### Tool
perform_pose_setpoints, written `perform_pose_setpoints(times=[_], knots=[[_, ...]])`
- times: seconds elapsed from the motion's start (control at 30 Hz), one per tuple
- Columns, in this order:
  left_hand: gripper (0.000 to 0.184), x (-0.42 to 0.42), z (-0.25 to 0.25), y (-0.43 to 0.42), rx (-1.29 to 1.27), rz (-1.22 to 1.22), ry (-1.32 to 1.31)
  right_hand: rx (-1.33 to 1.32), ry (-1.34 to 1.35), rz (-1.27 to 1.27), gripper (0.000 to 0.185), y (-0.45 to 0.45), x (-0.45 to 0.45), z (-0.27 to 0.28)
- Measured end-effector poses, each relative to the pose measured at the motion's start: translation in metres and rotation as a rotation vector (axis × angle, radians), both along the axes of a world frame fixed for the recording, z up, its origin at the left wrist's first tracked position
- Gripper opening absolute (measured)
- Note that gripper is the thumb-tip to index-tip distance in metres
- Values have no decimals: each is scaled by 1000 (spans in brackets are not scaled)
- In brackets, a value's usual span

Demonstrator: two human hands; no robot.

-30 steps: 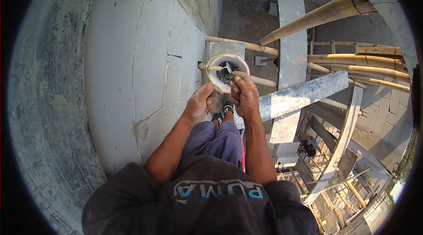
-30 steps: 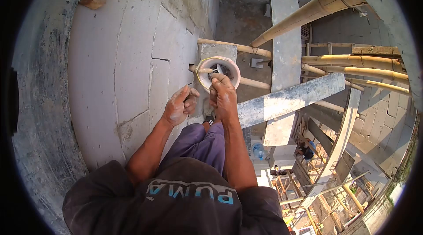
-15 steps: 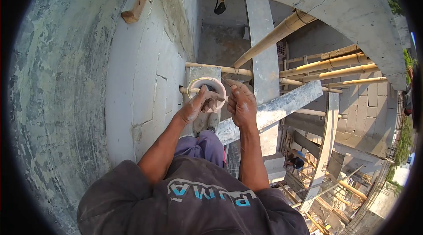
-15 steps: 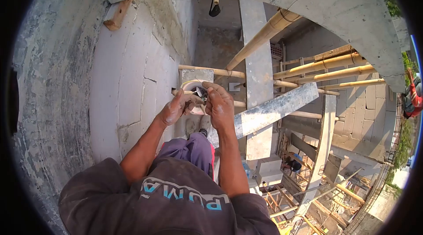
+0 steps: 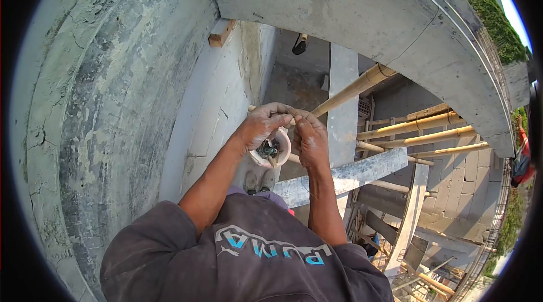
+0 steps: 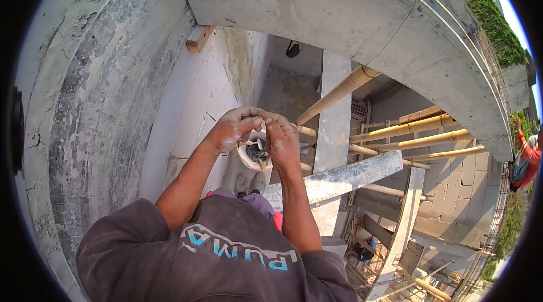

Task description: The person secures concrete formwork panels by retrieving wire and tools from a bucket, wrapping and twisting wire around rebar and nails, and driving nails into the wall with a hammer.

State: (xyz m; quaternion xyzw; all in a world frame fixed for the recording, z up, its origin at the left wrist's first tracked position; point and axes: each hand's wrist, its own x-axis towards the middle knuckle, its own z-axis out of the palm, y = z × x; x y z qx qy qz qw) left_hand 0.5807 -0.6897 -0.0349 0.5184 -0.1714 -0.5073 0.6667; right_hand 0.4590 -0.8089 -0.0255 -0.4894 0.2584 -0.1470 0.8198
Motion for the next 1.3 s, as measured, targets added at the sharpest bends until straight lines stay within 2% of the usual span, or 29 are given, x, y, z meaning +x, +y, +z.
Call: perform_pose_setpoints(times=[0.1, 0.3, 0.5, 0.6, 0.7, 0.9, 1.1, 1.2, 1.3], knots=[[27, -6, 7, 0, -48, 192, 131, -95, -2, -67, 31, 7, 7, 20], [25, -5, 36, 16, -140, 247, 174, -81, -79, 27, 32, 8, 12, 42], [19, -4, 54, 23, -122, 295, 230, -312, -55, 123, 36, 9, 15, 53], [17, -4, 57, 24, -130, 313, 175, -389, -66, 132, 35, 9, 17, 52], [17, -5, 61, 21, -116, 384, -3, -352, -64, 124, 30, 13, 18, 60], [17, -4, 77, 22, -100, 367, -44, -345, -120, 93, 24, 6, 22, 64], [19, -2, 81, 24, -104, 404, -77, -399, -118, 164, 25, -4, 27, 71], [21, 0, 82, 26, -126, 394, -37, -275, -124, 196, 27, -4, 29, 76], [22, -2, 83, 28, -194, 395, 153, -250, -113, 204, 29, 1, 30, 84]])
